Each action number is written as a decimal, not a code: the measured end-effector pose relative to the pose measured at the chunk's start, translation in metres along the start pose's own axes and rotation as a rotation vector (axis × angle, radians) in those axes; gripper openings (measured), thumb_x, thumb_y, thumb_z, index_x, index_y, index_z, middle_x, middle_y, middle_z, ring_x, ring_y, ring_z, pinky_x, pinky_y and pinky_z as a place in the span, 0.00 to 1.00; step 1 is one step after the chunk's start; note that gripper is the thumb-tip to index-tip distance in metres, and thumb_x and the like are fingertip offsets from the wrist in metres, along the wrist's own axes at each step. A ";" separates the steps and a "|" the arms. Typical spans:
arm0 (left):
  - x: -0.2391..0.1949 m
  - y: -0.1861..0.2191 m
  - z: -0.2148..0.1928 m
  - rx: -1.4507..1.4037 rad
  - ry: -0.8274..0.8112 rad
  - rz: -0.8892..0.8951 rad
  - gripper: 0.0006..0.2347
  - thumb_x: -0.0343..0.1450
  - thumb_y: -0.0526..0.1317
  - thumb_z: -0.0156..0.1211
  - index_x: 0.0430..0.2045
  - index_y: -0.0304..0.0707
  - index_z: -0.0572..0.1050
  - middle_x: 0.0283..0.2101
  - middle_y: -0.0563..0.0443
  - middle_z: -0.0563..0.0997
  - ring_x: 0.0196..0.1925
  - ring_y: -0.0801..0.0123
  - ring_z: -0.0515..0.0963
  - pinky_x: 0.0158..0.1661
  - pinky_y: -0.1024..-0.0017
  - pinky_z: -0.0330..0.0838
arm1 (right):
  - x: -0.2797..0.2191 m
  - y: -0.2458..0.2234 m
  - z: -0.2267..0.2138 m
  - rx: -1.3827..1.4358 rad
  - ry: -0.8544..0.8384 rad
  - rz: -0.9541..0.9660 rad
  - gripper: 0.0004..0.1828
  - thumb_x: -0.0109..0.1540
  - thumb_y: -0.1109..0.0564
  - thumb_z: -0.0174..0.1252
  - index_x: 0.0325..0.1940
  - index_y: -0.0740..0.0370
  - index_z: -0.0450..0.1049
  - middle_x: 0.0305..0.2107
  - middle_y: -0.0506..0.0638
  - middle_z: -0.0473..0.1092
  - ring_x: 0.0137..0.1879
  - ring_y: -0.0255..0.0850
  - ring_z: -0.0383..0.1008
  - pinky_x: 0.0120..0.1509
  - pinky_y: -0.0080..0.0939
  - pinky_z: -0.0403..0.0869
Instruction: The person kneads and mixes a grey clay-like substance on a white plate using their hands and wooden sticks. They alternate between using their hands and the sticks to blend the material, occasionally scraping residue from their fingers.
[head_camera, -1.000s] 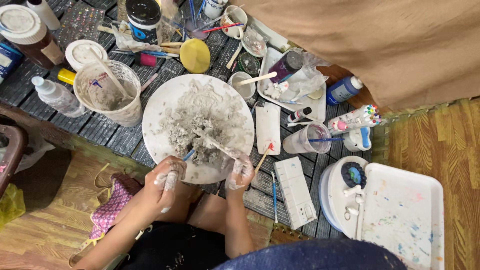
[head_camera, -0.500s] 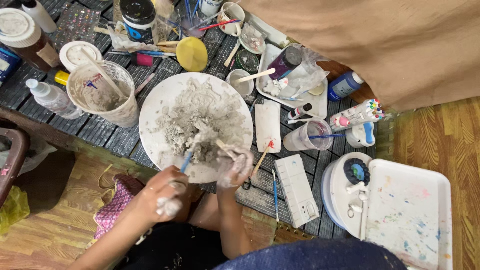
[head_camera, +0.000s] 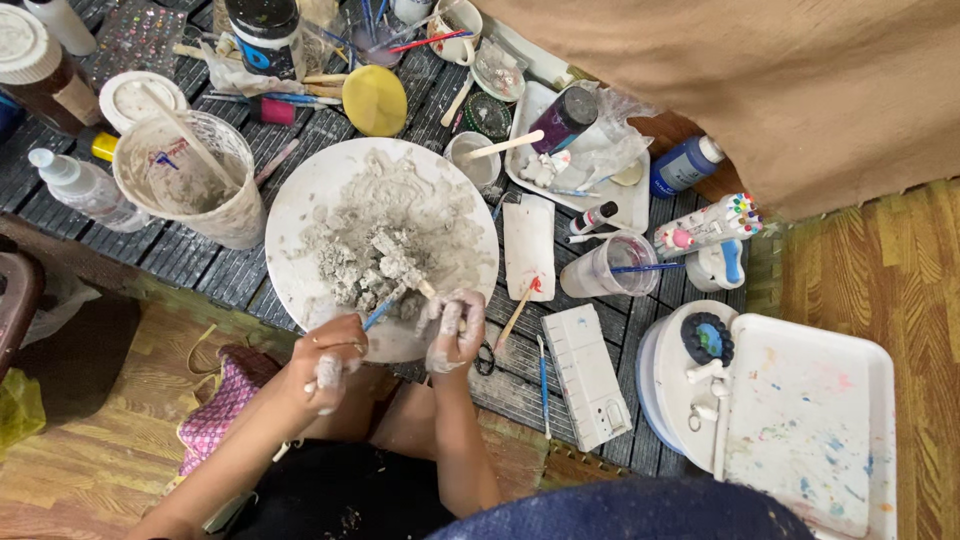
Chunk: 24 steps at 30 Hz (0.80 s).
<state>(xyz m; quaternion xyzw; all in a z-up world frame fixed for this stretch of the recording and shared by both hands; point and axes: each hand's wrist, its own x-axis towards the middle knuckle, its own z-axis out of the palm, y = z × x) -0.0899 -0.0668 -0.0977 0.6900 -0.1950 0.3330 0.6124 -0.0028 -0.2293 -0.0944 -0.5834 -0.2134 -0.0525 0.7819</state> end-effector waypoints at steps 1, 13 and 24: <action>0.000 0.000 -0.010 0.028 -0.048 0.035 0.05 0.64 0.38 0.49 0.18 0.40 0.64 0.27 0.52 0.72 0.28 0.60 0.71 0.33 0.63 0.63 | -0.001 0.000 0.001 0.024 0.033 0.039 0.06 0.73 0.56 0.42 0.50 0.61 0.61 0.27 0.47 0.61 0.28 0.34 0.63 0.28 0.33 0.68; 0.006 0.009 -0.044 0.190 -0.065 0.031 0.05 0.64 0.37 0.51 0.21 0.34 0.69 0.31 0.46 0.77 0.30 0.57 0.74 0.32 0.64 0.68 | 0.001 0.007 -0.003 0.177 0.357 -0.018 0.08 0.74 0.57 0.45 0.56 0.60 0.62 0.23 0.44 0.58 0.28 0.32 0.53 0.29 0.34 0.58; 0.017 0.028 -0.048 0.058 -0.018 0.034 0.18 0.75 0.47 0.50 0.15 0.38 0.64 0.23 0.49 0.72 0.26 0.62 0.72 0.30 0.72 0.67 | 0.003 0.004 -0.003 0.172 0.280 -0.105 0.10 0.73 0.58 0.43 0.58 0.60 0.59 0.23 0.48 0.62 0.23 0.30 0.55 0.23 0.31 0.58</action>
